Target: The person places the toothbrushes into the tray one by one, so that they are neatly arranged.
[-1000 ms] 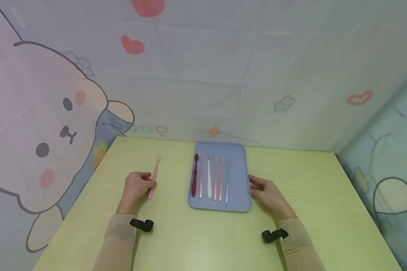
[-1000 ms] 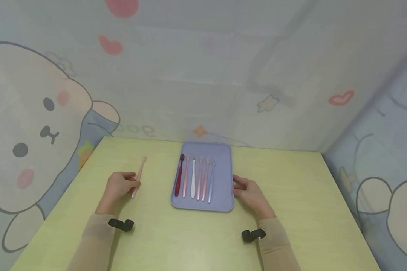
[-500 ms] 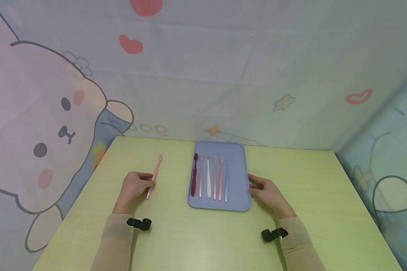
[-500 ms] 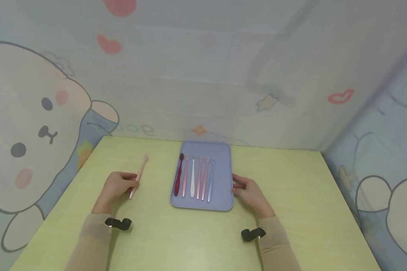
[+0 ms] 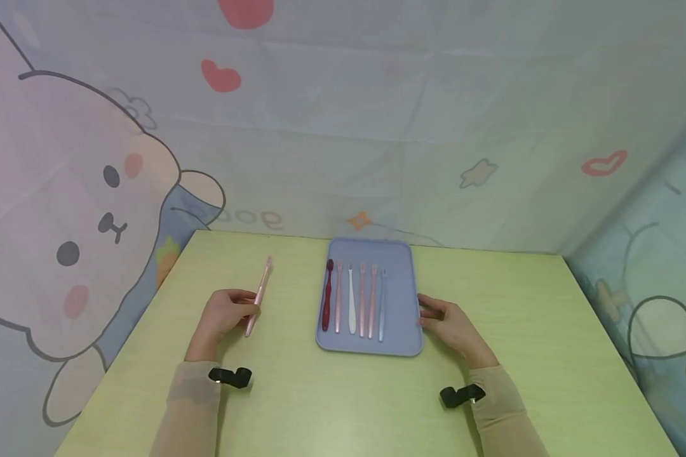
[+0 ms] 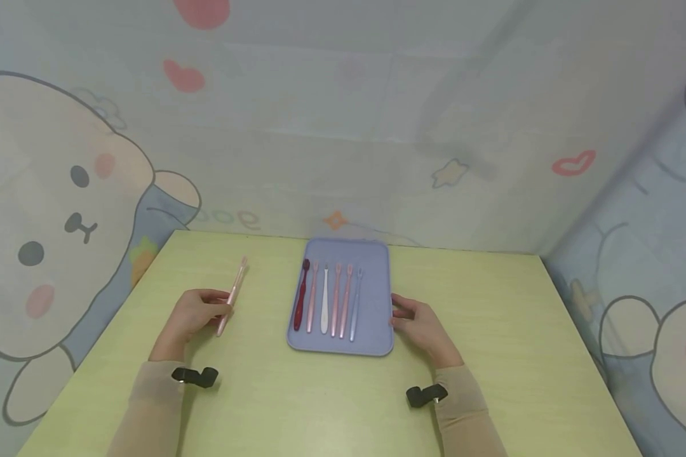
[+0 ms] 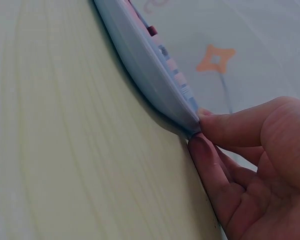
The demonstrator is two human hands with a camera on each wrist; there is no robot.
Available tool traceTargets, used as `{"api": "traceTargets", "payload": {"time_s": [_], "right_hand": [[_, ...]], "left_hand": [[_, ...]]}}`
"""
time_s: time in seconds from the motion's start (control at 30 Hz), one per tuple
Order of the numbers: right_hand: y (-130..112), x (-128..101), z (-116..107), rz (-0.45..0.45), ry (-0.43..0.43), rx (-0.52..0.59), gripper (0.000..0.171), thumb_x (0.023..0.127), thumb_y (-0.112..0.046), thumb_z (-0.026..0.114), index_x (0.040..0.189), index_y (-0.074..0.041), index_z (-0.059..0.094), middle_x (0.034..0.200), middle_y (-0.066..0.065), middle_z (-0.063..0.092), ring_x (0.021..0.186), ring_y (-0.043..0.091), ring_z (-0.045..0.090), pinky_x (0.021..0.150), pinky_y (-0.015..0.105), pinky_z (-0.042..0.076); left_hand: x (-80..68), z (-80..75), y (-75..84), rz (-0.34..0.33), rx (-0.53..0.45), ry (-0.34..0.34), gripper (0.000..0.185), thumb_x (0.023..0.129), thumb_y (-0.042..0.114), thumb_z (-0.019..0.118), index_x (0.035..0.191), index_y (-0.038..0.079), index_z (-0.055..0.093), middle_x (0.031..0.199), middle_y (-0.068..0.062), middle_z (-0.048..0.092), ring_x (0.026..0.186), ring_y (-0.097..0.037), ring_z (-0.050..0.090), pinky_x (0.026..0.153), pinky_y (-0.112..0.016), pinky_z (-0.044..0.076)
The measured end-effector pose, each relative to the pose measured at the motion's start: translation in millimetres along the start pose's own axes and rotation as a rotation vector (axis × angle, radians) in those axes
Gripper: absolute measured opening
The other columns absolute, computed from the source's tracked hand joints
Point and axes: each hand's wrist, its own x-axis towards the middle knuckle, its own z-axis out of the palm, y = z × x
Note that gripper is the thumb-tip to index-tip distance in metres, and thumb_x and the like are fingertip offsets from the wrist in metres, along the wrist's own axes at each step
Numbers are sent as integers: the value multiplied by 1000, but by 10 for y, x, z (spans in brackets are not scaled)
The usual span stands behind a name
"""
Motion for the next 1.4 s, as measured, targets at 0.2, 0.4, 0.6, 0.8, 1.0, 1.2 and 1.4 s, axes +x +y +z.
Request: {"api": "traceTargets", "payload": {"time_s": [0.2, 0.4, 0.6, 0.8, 1.0, 1.2, 1.4], "right_hand": [[-11, -17, -8, -16, 1, 10, 62, 100, -5, 73, 157, 4, 49, 145, 25, 63, 131, 39, 64, 109, 36, 51], [17, 3, -9, -13, 3, -7, 62, 100, -5, 73, 157, 2, 49, 146, 24, 63, 131, 37, 64, 108, 31, 52], [41, 30, -4, 3, 7, -5, 62, 101, -6, 72, 158, 0, 49, 147, 22, 63, 132, 35, 63, 113, 41, 49], [18, 10, 4, 1, 8, -4, 63, 100, -6, 73, 158, 1, 49, 147, 23, 63, 132, 37, 63, 112, 39, 50], [-9, -12, 0, -4, 0, 10, 63, 100, -6, 73, 158, 3, 49, 146, 25, 63, 132, 38, 63, 110, 35, 50], [0, 19, -7, 7, 6, 2, 63, 100, -5, 73, 158, 2, 49, 145, 24, 64, 131, 37, 63, 110, 34, 51], [28, 12, 5, 11, 4, -15, 63, 100, -6, 73, 157, 3, 49, 144, 24, 65, 131, 38, 63, 113, 43, 51]], "left_hand": [[-15, -7, 4, 1, -10, -13, 41, 90, 3, 79, 128, -10, 70, 107, -18, 76, 76, -14, 68, 64, -26, 62], [-27, -32, 21, -7, -27, -21, 41, 89, 2, 80, 127, -10, 70, 103, -15, 77, 75, -15, 69, 65, -27, 62], [-27, -45, 26, 7, -28, -16, 42, 90, 1, 79, 129, -11, 68, 105, -17, 76, 76, -14, 69, 66, -25, 63], [-19, -39, 15, 18, -20, -12, 42, 90, 1, 78, 129, -12, 68, 108, -19, 74, 78, -13, 69, 66, -24, 62], [-31, -27, 51, 42, -18, -18, 41, 91, 1, 77, 129, -13, 67, 110, -21, 74, 80, -14, 69, 68, -24, 62], [-47, -1, 140, 63, -53, -26, 42, 93, 0, 75, 132, -13, 66, 113, -23, 72, 82, -17, 72, 73, -29, 66], [-95, 67, 208, 69, -79, -33, 42, 94, 1, 76, 132, -13, 65, 110, -22, 72, 80, -17, 73, 73, -32, 67]]}}
